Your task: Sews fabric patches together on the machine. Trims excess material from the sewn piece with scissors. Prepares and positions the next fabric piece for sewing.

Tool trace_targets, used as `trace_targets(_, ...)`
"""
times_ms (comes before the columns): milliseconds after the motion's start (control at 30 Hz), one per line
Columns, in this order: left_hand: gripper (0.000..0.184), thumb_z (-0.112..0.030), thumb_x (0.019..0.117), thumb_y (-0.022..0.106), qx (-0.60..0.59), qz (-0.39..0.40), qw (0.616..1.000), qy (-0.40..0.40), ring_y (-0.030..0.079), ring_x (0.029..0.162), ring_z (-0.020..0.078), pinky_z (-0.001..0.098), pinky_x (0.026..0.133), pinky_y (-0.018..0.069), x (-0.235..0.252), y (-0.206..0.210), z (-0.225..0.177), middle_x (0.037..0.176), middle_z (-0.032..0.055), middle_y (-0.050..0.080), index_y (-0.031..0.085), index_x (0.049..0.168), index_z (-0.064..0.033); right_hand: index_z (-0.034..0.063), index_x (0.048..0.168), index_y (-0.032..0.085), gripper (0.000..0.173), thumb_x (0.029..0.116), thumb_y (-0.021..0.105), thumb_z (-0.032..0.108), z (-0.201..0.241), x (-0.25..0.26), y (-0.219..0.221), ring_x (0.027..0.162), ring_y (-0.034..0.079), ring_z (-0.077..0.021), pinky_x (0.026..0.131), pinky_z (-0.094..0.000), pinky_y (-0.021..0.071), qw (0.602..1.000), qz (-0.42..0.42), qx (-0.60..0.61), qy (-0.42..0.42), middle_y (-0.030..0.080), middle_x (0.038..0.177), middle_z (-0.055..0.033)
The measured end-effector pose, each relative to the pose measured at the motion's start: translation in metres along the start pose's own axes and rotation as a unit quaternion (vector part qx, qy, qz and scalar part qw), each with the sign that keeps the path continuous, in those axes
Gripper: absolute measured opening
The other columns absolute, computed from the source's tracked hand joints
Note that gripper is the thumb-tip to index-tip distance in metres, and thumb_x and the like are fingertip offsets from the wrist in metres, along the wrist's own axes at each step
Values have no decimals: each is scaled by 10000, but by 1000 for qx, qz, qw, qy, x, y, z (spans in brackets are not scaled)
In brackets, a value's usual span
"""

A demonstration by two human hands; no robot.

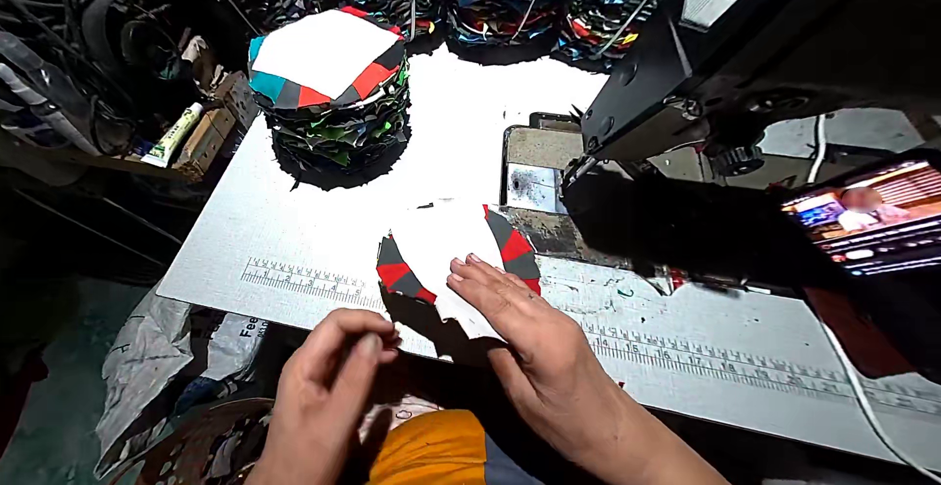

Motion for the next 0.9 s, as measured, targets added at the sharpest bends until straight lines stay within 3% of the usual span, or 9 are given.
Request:
trace_targets(100, 413, -264, 1110, 334, -336, 21, 914, -225, 653, 1200, 278, 450, 1074, 515, 4, 20, 10, 1236, 157, 667, 558, 1370, -33, 51, 1350, 656, 436, 975, 434, 74, 2, 3, -5, 1424, 497, -213, 1183, -396, 432, 998, -2, 64, 19, 617, 1436, -89)
trace_targets(233, 554, -430, 1106, 174, -570, 29, 765, -298, 629, 1228, 303, 502, 1060, 501, 19, 47, 7, 1265, 176, 649, 557, 1309, -85, 46, 1330, 667, 399, 1022, 423, 115, 16, 1, -10, 1415, 508, -227, 1184, -424, 439, 995, 8, 101, -9, 628, 1418, -98)
trace_targets(333, 539, -573, 1013, 439, -625, -4, 716, -311, 729, 987, 232, 432, 884, 603, 19, 56, 10, 1014, 121, 736, 712, 1053, -110, 48, 1321, 666, 398, 1047, 399, 155, 28, -3, -12, 1401, 526, -257, 1181, -455, 435, 995, 26, 77, -63, 643, 1398, -118)
trace_targets(433, 557, -611, 947, 560, -689, 113, 662, -272, 721, 1054, 193, 388, 968, 571, 1, 57, 26, 1072, 94, 760, 764, 1067, -107, 88, 1345, 650, 388, 1053, 427, 211, 36, -9, -13, 1396, 531, -282, 1167, -483, 440, 994, 47, 27, -91, 629, 1414, -133)
trace_targets(600, 648, -670, 949, 475, -682, 133, 664, -276, 723, 1047, 181, 377, 950, 576, -5, 49, 32, 1069, 91, 762, 763, 1078, -103, 190, 1478, 546, 723, 975, 448, 700, 30, -17, -34, 1493, 397, -299, 1204, -562, 365, 993, 89, 23, -69, 489, 1564, -117)
trace_targets(700, 617, -618, 993, 436, -643, 163, 729, -168, 704, 1117, 153, 356, 1000, 556, 2, 21, 27, 1141, 69, 757, 767, 1145, -120, 157, 1468, 557, 683, 987, 509, 640, 3, -29, -69, 1490, 399, -287, 1211, -575, 358, 999, 25, 27, -12, 503, 1555, -81)
trace_targets(800, 492, -495, 1053, 406, -470, -65, 877, -69, 732, 876, 54, 237, 782, 611, 25, -18, 8, 892, -11, 769, 764, 902, -193, 113, 1438, 585, 577, 1001, 576, 491, -33, -55, -98, 1423, 493, -237, 1175, -501, 432, 995, -54, -15, 77, 594, 1465, -57)
trace_targets(833, 437, -492, 1041, 445, -418, -86, 904, -28, 724, 889, 32, 224, 788, 604, 36, -32, 4, 897, -36, 766, 758, 905, -219, 104, 1425, 594, 550, 1003, 583, 456, -44, -64, -105, 1389, 526, -215, 1154, -459, 461, 992, -75, -18, 103, 611, 1440, -58)
trace_targets(900, 306, -490, 964, 607, -351, 5, 934, 74, 697, 1051, 42, 265, 926, 573, 66, -52, -9, 1058, -66, 764, 781, 1064, -258, 93, 1401, 612, 506, 1001, 597, 401, -61, -82, -114, 1311, 587, -191, 1097, -407, 510, 983, -115, -11, 145, 636, 1392, -65)
Point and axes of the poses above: each hand's wrist, its own x-axis towards the middle knuckle, its own y-axis out of the palm, z = x × y, the point moved 6 cm from there along x, towards the middle knuckle
